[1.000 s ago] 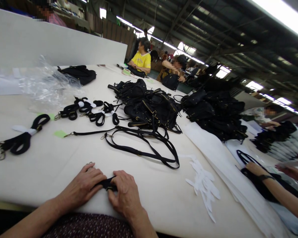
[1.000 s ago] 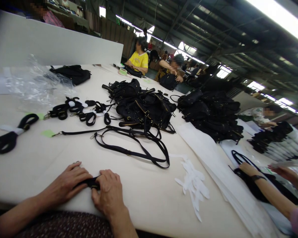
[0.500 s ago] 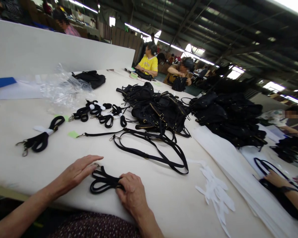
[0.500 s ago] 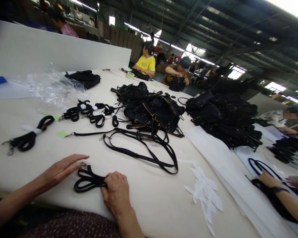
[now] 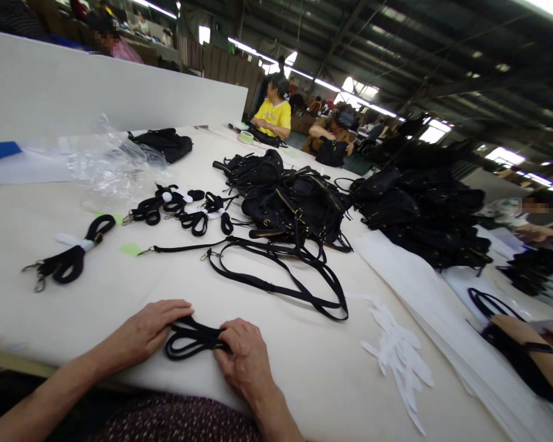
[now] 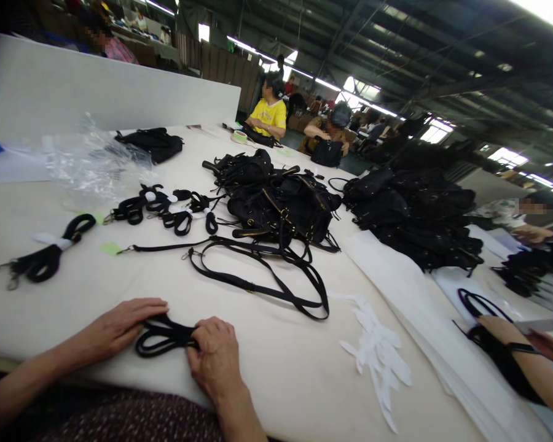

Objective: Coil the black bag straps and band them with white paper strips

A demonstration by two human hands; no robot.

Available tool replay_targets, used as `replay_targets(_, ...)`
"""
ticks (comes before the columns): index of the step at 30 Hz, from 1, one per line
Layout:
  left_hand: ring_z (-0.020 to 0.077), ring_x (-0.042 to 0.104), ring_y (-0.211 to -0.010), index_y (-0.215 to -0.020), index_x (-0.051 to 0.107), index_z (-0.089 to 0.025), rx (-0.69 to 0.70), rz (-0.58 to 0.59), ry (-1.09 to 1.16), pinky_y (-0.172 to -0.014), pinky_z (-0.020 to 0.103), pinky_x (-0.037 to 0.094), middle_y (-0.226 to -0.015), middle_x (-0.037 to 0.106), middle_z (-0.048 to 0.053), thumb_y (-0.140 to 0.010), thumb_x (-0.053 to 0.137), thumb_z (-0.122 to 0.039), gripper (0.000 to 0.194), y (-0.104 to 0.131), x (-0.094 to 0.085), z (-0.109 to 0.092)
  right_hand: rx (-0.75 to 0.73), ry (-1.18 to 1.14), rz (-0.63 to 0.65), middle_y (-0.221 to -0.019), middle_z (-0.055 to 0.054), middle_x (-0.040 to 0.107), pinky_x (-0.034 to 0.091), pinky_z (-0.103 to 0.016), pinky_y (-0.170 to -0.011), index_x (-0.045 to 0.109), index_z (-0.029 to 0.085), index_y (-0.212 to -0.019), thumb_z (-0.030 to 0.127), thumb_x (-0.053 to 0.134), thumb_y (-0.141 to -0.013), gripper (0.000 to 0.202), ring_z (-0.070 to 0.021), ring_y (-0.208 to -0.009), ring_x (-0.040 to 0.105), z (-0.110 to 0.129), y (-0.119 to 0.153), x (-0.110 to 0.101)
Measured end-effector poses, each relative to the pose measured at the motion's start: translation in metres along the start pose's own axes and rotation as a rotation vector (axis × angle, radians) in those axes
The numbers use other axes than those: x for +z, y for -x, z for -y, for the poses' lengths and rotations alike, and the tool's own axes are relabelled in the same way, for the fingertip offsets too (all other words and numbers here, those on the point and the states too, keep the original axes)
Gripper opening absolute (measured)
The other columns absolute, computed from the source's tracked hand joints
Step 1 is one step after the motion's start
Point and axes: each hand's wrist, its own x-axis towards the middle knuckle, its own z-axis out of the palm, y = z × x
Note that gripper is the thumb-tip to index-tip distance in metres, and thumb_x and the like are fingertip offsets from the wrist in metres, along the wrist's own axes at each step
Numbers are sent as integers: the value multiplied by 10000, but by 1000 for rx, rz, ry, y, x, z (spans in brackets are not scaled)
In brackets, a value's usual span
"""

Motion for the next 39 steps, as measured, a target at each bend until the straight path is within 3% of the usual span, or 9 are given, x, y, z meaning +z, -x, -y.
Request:
replay_targets(5,181,580,-1109,-1226,616,-315,-27,-15,8,-1001,304,475,-1182,653,10,-945,480,-223,326,-2,-7,-2,16,-17,0,-1095,7,696,398,-364,-946,621,244,-882,160,683,-767,155,-205,-1071,580,1,1,-1)
replay_targets(11,168,588,-978,-1104,646,-287,-62,18,28,-895,278,477,-1013,650,1,-960,476,-250,225,-8,-5,-17,36,18,10,-1385,-1,571,278,-463,-1096,614,244,-901,221,672,-802,117,-262,-1335,423,3,1,4)
replay_targets(18,158,581,-1066,-1082,660,-302,-70,39,39,-951,275,447,-1145,644,-5,-993,425,-311,252,-3,-7,-30,-22,18,10,-1259,7,633,305,-443,-1057,630,258,-908,232,697,-798,131,-238,-1220,492,4,-6,2)
replay_targets(22,232,544,-1159,-1253,584,-330,-62,3,-73,-1011,376,411,-1302,594,15,-906,580,-467,373,-5,-2,-48,-46,28,4,-1033,10,685,382,-403,-935,634,248,-881,234,700,-804,102,-209,-1005,555,4,-11,6)
replay_targets(24,249,545,-1119,-1281,565,-313,-64,3,-112,-977,403,413,-1238,613,37,-889,611,-426,410,-9,4,-55,-64,29,-9,-1001,0,689,396,-404,-920,636,244,-895,238,699,-812,105,-211,-980,561,2,-11,9)
replay_targets(27,222,559,-975,-1126,651,-286,-85,10,-129,-874,381,421,-1043,634,32,-947,519,-307,223,-16,13,-58,-89,-27,-18,-1043,-24,693,426,-402,-932,625,246,-1067,236,741,-782,308,-219,-996,580,-8,-7,8)
replay_targets(31,197,550,-903,-1114,656,-298,-88,-11,-135,-823,355,406,-978,623,17,-973,494,-318,216,-18,20,-54,-19,-127,-85,-1298,-63,628,420,-411,-1045,475,250,-1361,187,775,-745,688,-234,-1188,552,-32,8,-6)
replay_targets(34,200,549,-914,-1178,626,-318,-97,-11,-143,-817,355,398,-984,622,10,-977,492,-327,241,-16,23,-52,26,-119,-80,-1332,-50,617,411,-430,-1075,512,271,-1336,156,751,-758,636,-242,-1241,537,-44,19,-16)
replay_targets(39,193,540,-906,-1197,601,-355,-89,-60,-166,-810,346,380,-978,614,-8,-964,527,-319,247,-18,26,-57,40,-48,-81,-1181,-44,688,492,-426,-970,613,263,-1190,148,742,-750,473,-254,-1100,614,-44,18,-17)
